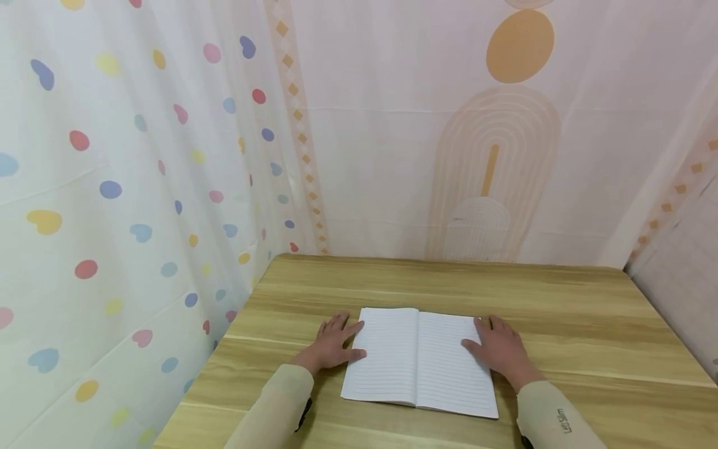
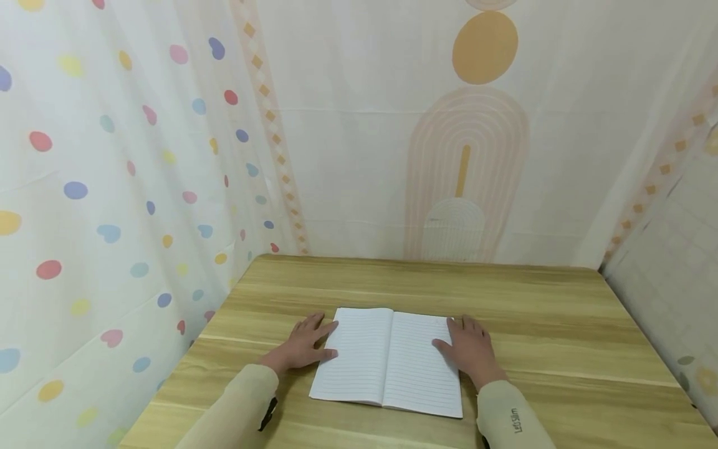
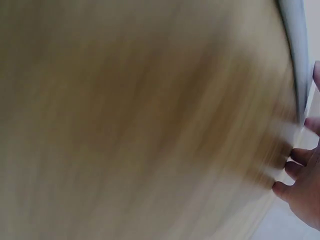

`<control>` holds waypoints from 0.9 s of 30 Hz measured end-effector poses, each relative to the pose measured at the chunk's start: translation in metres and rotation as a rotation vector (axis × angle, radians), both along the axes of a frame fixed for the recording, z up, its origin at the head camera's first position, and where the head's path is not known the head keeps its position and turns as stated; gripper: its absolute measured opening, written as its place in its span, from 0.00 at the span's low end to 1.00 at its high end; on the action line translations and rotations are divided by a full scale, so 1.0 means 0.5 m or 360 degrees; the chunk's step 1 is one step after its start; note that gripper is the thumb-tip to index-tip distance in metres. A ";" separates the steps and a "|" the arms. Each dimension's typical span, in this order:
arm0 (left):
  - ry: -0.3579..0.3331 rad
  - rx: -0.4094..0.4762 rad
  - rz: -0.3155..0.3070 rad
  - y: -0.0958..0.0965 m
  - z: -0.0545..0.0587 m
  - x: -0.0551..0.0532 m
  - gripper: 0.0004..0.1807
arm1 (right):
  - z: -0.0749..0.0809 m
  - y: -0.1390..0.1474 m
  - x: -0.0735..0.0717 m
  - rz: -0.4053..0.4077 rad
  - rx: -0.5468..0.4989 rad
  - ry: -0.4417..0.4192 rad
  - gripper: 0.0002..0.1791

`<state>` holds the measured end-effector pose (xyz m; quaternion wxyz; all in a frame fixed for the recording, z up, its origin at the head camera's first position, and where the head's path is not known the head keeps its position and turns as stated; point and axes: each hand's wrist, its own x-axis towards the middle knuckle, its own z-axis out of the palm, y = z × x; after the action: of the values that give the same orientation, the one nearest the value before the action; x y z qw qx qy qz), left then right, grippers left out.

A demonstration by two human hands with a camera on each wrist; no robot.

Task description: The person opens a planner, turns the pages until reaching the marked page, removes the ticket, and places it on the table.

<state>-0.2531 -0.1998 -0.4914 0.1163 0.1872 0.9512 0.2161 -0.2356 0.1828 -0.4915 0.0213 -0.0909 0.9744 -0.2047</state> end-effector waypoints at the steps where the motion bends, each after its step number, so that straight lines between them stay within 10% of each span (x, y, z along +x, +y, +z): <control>1: -0.0003 -0.0003 0.0000 0.000 0.000 0.000 0.41 | 0.000 0.006 0.000 -0.0010 -0.0009 -0.0007 0.39; 17: -0.0015 -0.0020 -0.0004 0.003 0.002 0.000 0.41 | 0.000 0.003 -0.010 0.0064 -0.0039 0.0200 0.24; 27: 0.0002 -0.0015 -0.0001 0.003 0.002 0.000 0.41 | 0.084 -0.082 -0.010 0.0031 -0.1160 -0.0237 0.36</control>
<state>-0.2531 -0.1983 -0.4906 0.1167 0.1871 0.9522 0.2115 -0.2406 0.1418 -0.4494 0.0605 -0.0865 0.8323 -0.5441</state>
